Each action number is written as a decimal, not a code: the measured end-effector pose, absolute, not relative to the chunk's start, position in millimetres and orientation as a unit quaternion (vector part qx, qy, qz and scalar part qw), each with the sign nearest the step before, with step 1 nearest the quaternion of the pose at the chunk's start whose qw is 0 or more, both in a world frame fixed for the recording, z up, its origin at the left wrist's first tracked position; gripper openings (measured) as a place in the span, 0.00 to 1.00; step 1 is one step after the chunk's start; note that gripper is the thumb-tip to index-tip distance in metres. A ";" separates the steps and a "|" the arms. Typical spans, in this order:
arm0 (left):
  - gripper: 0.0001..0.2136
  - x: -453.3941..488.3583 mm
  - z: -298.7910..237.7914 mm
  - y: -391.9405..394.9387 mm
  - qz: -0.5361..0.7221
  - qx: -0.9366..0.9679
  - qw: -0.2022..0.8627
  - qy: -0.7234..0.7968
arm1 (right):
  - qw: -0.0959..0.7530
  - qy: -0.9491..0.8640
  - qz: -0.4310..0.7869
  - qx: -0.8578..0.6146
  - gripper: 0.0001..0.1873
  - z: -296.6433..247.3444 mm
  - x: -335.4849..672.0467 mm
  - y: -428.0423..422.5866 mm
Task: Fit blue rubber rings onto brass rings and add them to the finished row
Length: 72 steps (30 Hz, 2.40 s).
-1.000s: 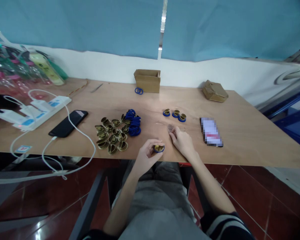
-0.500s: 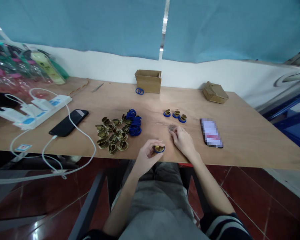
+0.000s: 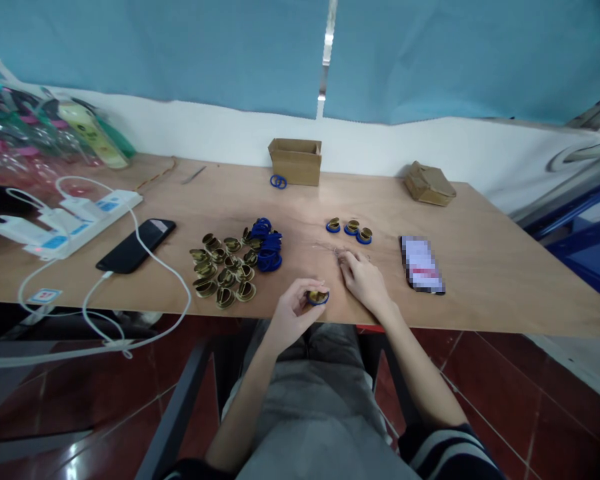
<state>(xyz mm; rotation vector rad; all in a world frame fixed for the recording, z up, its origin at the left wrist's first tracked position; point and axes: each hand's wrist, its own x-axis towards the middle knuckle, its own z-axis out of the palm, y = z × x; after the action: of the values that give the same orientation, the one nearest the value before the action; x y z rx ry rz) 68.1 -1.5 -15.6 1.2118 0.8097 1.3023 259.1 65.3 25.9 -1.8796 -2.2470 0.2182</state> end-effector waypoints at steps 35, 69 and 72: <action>0.12 65.9 -11.0 -2.3 0.539 0.523 0.562 0.346 | 0.096 -0.766 0.094 -0.629 0.11 31.0 259.7 65.1; 0.12 65.9 -10.6 -1.9 0.543 0.526 0.558 0.342 | 0.140 -0.766 0.107 -0.618 0.17 23.7 271.3 70.4; 0.13 65.9 -10.7 -1.8 0.546 0.522 0.559 0.342 | 0.141 -0.767 0.102 -0.618 0.16 22.9 271.6 70.5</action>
<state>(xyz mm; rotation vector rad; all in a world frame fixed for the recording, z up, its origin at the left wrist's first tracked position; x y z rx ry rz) 65.9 -1.8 -10.7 1.2298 0.8073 1.2871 271.6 70.5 22.9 -1.7834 -2.2155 0.2937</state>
